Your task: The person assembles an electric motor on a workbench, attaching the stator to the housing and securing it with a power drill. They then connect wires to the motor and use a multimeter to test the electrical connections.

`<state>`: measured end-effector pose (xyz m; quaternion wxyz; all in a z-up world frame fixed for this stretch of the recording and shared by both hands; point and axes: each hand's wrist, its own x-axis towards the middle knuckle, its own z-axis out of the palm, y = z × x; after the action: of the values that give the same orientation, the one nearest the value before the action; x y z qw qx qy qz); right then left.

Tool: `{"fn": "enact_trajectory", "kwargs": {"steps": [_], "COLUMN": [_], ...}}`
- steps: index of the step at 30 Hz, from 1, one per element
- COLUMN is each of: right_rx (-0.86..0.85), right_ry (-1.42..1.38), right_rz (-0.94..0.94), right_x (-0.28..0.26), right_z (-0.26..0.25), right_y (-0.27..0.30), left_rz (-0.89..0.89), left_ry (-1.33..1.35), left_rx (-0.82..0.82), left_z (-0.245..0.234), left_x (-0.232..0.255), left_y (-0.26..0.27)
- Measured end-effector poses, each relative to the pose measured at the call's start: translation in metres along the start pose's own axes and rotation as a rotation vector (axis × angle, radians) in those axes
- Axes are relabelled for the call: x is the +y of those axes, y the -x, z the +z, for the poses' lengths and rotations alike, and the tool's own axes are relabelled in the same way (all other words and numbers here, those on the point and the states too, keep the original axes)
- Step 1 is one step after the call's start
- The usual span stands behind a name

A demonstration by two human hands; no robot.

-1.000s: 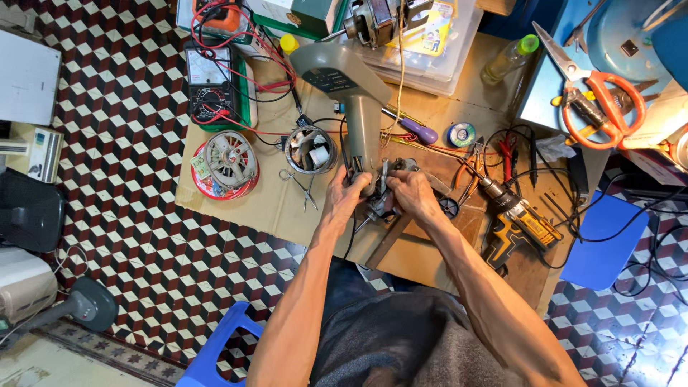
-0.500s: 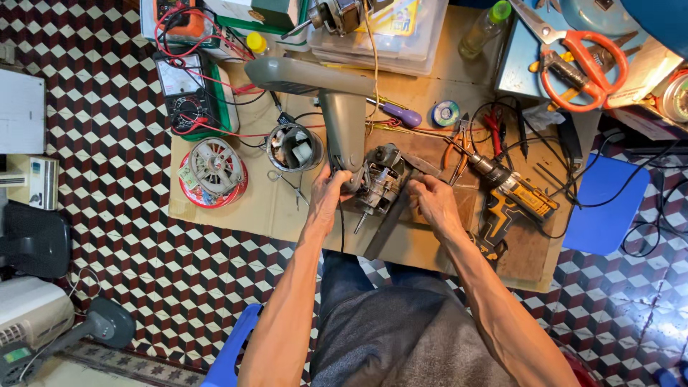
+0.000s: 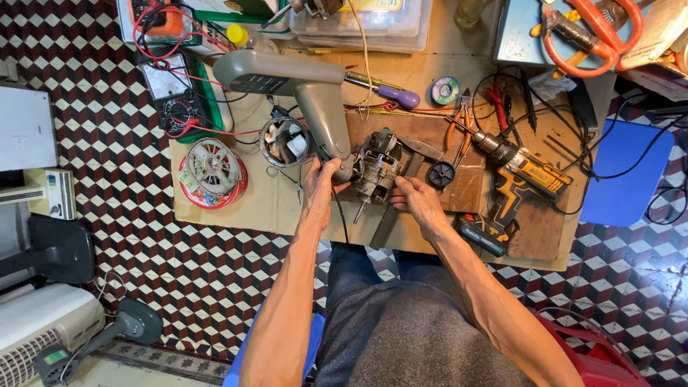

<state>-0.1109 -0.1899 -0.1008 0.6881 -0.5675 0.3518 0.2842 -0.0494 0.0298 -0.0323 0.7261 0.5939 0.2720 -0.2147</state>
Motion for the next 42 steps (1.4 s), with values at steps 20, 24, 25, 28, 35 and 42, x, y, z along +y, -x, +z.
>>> {"fn": "enact_trajectory", "kwargs": {"steps": [20,24,25,28,35,42], "right_rx": [-0.135,-0.102,-0.063,0.039,0.201,0.2], "right_ry": [-0.163,-0.1,-0.204,-0.485,-0.706,-0.805], "right_rz": [-0.049,-0.055,-0.073,-0.097,0.047,-0.061], "right_x": [0.018,0.003,-0.001,-0.002,0.042,0.053], "right_z": [0.055,0.012,0.009,0.007,0.03,0.043], "right_y": [0.026,0.107,0.122,0.137,0.09,0.069], "left_rz": [0.388,0.761,0.818,0.895,0.893,0.606], "left_ry": [-0.861,-0.909,-0.927,-0.982,-1.05,-0.815], "left_rx": [-0.092,-0.1,-0.092,-0.139,-0.301,-0.05], "left_z": [0.043,0.044,0.047,0.049,0.018,-0.047], "left_x": [0.069,0.024,0.011,-0.018,-0.034,-0.031], "left_y": [0.036,0.056,0.059,0.072,0.088,0.064]}}
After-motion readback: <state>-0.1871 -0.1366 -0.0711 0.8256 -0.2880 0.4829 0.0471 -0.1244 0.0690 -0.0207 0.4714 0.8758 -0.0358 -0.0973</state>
